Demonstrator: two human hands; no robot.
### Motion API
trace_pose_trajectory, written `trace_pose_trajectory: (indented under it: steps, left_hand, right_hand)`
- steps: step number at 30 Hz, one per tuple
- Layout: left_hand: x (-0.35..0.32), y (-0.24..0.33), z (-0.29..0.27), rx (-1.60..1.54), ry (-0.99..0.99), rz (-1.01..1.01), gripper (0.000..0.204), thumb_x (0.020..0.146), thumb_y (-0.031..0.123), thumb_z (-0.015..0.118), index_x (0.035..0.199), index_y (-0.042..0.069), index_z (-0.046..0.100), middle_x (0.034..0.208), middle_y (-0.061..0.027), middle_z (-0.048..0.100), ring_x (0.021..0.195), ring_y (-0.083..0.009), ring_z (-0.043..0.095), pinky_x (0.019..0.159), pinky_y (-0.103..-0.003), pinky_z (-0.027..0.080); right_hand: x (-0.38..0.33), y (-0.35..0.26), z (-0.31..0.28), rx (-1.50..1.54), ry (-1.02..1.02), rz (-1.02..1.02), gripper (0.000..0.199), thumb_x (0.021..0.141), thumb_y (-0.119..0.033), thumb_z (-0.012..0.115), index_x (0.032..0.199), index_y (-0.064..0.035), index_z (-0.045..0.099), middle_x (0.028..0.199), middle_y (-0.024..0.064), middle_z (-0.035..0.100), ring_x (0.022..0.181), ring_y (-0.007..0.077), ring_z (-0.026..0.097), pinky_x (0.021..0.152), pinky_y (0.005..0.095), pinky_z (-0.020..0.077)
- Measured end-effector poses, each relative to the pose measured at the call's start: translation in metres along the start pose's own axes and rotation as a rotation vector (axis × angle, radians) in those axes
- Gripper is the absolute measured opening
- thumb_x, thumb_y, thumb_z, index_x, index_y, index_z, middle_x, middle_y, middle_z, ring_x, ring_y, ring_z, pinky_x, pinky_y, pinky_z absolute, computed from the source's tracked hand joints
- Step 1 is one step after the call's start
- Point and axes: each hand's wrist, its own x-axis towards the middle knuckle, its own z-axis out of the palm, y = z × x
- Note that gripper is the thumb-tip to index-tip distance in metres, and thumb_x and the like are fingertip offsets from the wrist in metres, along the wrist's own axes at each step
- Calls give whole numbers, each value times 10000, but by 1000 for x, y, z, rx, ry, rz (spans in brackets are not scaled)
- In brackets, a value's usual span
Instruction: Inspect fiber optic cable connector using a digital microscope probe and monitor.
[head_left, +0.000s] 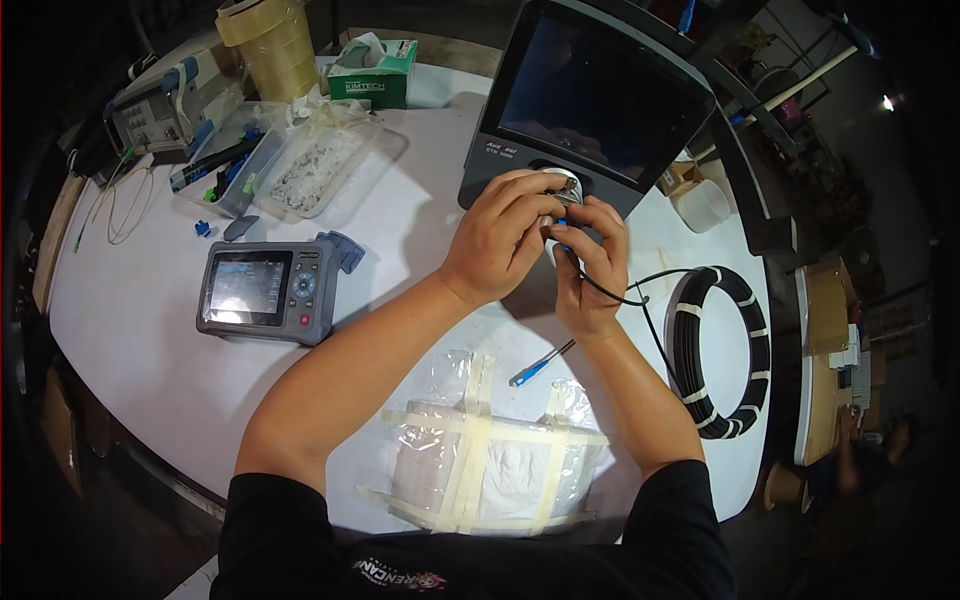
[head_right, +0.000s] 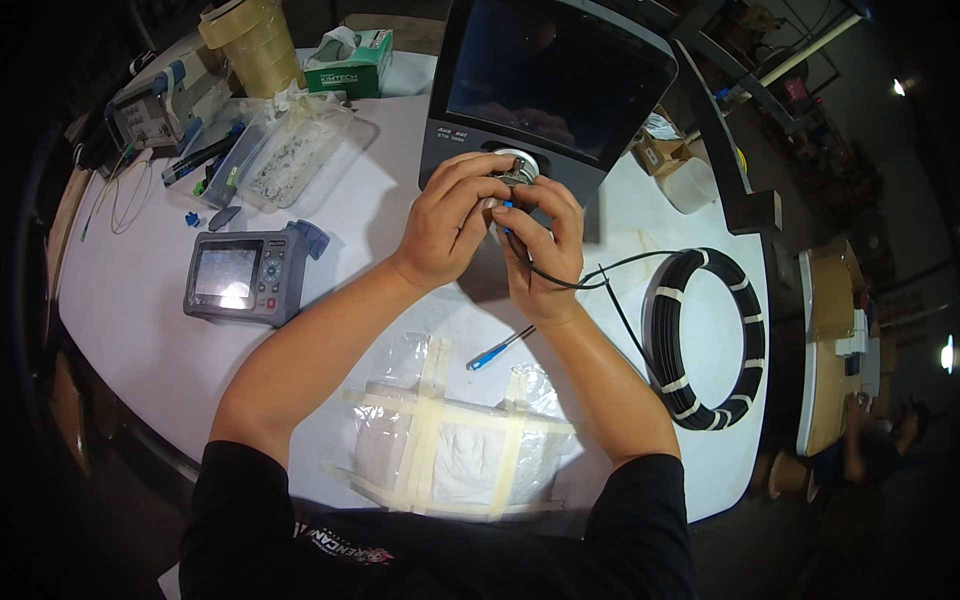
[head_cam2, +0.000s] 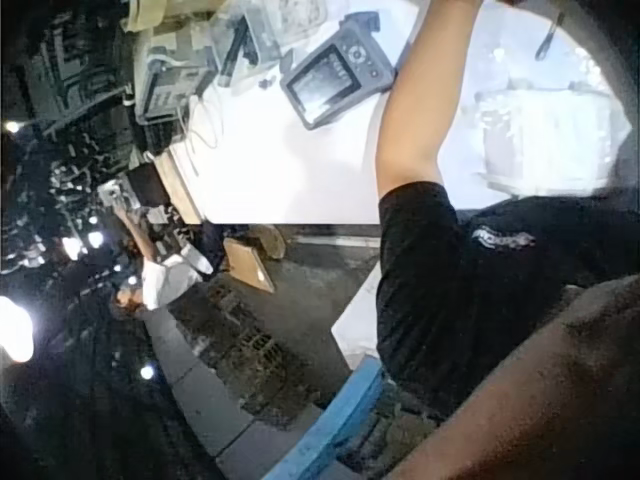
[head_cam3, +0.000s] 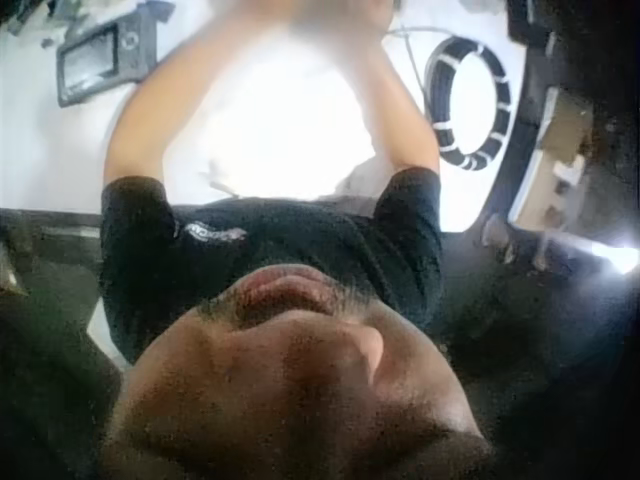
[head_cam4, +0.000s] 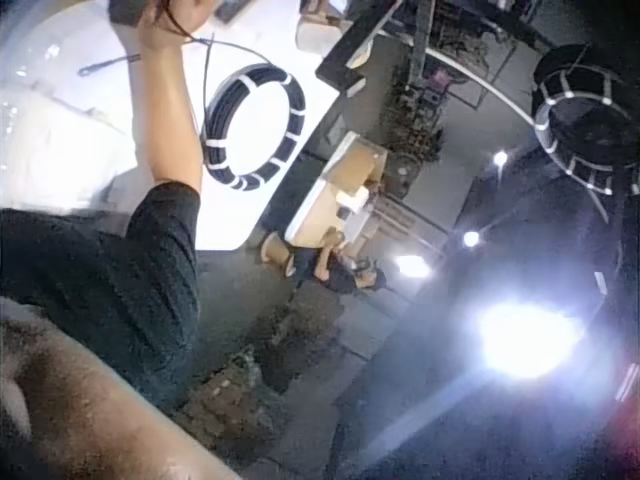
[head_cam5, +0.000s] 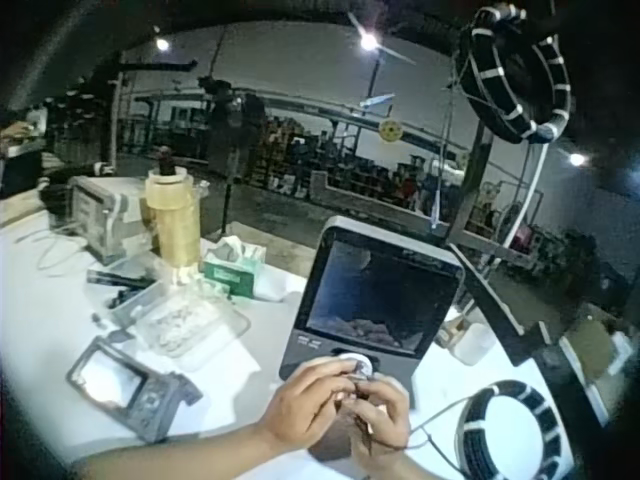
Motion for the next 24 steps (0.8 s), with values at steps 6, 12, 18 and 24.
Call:
trace_pose_trajectory:
  steps: [6, 12, 18, 24]
  left_hand:
    - [-4, 2, -1, -29, 4, -18, 215, 864, 4, 638, 1071, 40, 682, 1317, -117, 659, 1240, -355, 599, 1045, -455, 501]
    - [-8, -2, 1, 31, 13, -21, 155, 917, 59, 650, 1063, 64, 704, 1335, -108, 677, 1230, -344, 620, 1020, -437, 524]
    - [-8, -12, 9, 47, 75, 52, 107, 911, 122, 691, 1012, 119, 728, 1312, -29, 695, 1189, -291, 634, 1012, -418, 528]
    - [-8, -23, 28, 7, 200, 80, 125, 865, 148, 695, 980, 148, 744, 1196, -15, 723, 1110, -255, 662, 986, -398, 545]
  right_hand:
    - [0, -14, -3, 21, -25, -97, 212, 917, -80, 767, 1121, -102, 717, 1235, 128, 648, 1268, 374, 575, 1089, 510, 446]
    - [-6, -25, -10, 171, -95, 56, 122, 993, -24, 642, 1109, -13, 677, 1196, 156, 670, 1230, 360, 605, 1104, 492, 445]
    - [-8, -75, -26, 725, -73, 451, 157, 1083, -66, 513, 1173, 57, 549, 1147, 236, 671, 1064, 275, 655, 971, 388, 520]
    - [-41, -120, -64, 941, -522, 546, 173, 1024, -107, 667, 1096, 33, 597, 1036, 249, 696, 963, 304, 688, 857, 412, 565]
